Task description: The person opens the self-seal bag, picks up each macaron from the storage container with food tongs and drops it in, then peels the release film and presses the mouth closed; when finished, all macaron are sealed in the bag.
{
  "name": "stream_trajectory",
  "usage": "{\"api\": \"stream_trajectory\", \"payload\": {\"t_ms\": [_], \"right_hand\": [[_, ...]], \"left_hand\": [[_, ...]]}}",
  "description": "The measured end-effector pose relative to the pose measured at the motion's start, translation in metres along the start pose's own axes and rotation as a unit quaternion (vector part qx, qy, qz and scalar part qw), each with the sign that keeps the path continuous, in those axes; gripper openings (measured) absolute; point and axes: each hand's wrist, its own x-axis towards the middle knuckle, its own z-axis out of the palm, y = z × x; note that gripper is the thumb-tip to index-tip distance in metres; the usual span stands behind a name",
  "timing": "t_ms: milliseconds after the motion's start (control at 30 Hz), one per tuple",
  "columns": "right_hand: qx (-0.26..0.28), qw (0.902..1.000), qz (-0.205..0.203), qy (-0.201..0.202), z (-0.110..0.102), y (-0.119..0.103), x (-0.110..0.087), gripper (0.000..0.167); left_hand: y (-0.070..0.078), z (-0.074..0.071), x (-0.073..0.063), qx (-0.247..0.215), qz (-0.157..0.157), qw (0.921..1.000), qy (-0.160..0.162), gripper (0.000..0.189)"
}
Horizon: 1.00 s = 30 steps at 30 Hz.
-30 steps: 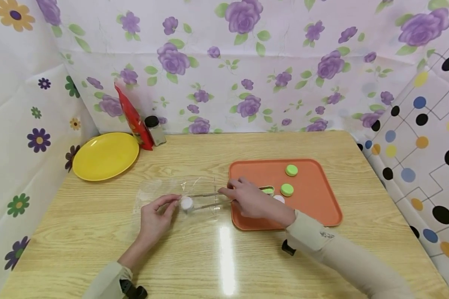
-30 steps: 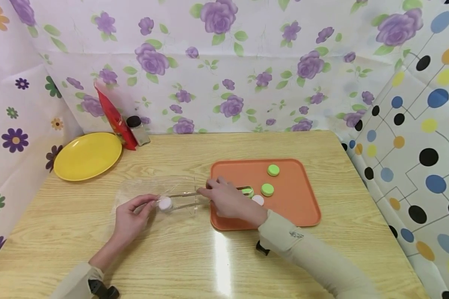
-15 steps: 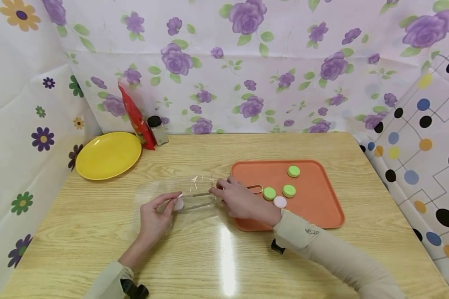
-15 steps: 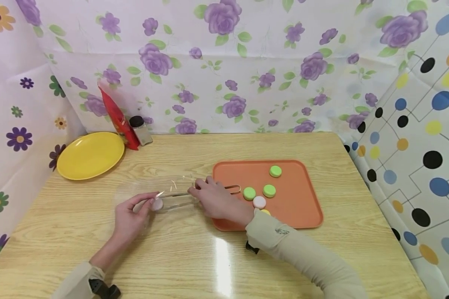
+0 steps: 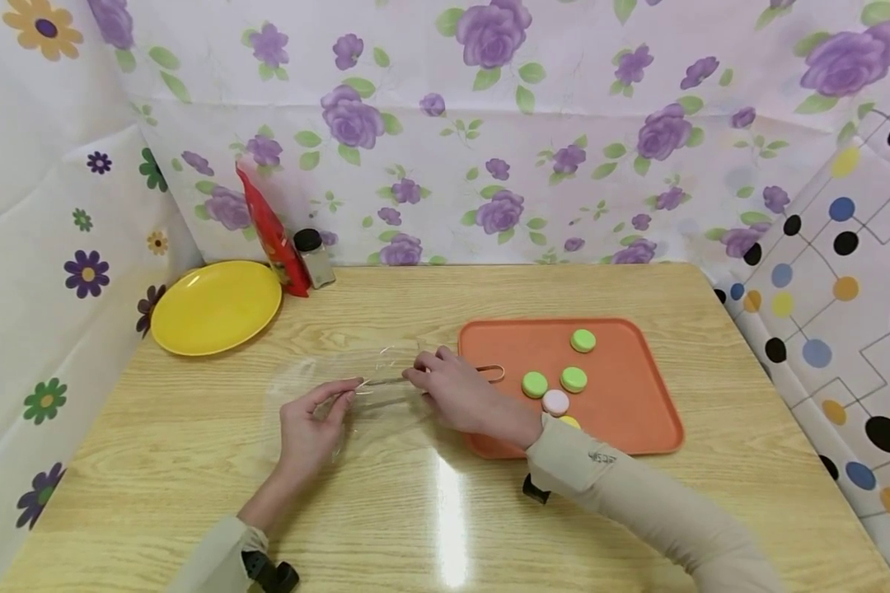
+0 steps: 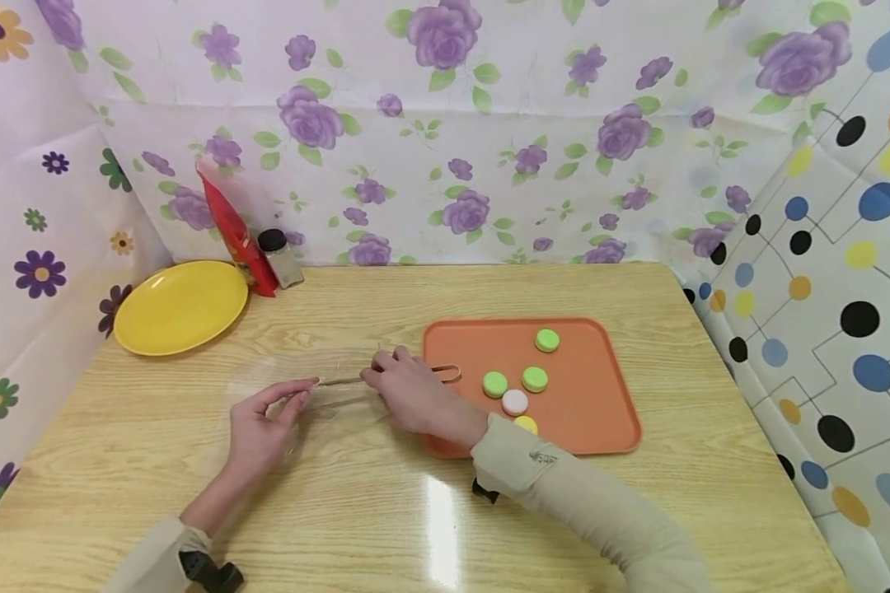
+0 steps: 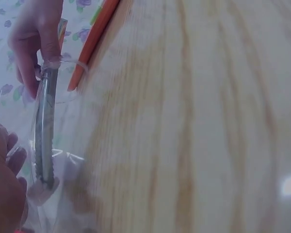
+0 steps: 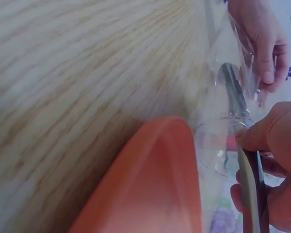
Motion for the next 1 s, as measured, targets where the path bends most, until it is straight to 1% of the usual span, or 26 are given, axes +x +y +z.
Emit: {"api": "stream_trajectory", "payload": {"t_ms": [133, 233, 333, 467, 600, 700, 833, 900, 1000], "right_hand": [[0.004, 0.9999, -0.004, 0.013, 0.001, -0.001, 0.003, 0.032], [0.017, 0.9996, -0.001, 0.022, 0.002, -0.002, 0.006, 0.03], [0.026, 0.9993, 0.004, 0.027, 0.004, -0.004, 0.009, 0.03], [0.028, 0.9993, 0.005, 0.025, 0.005, -0.006, 0.012, 0.032], [0.019, 0.9996, 0.015, 0.017, 0.001, -0.004, 0.005, 0.033], [0.018, 0.9994, 0.02, 0.02, -0.003, 0.003, -0.009, 0.034], [0.044, 0.9972, 0.027, 0.054, -0.01, 0.015, -0.04, 0.031], [0.06, 0.9947, 0.039, 0.075, -0.014, 0.023, -0.06, 0.032], [0.073, 0.9902, 0.061, 0.102, -0.023, 0.035, -0.094, 0.036]], "left_hand": [[0.002, 0.0, 0.002, -0.008, -0.001, 1.0, -0.002, 0.023], [0.003, 0.0, 0.003, -0.011, 0.0, 0.9999, 0.002, 0.021], [0.003, 0.0, 0.003, -0.019, -0.009, 0.9998, 0.005, 0.02], [0.003, 0.0, 0.003, -0.031, -0.028, 0.9991, 0.0, 0.02], [0.0, -0.001, 0.002, -0.02, -0.03, 0.9993, 0.004, 0.02], [-0.007, -0.002, 0.0, -0.01, -0.021, 0.9996, 0.013, 0.02], [-0.017, -0.002, -0.002, -0.006, -0.022, 0.9996, 0.016, 0.022], [-0.016, -0.003, -0.002, -0.005, -0.025, 0.9995, 0.016, 0.023], [-0.007, -0.006, 0.0, 0.003, -0.025, 0.9996, 0.015, 0.024]]}}
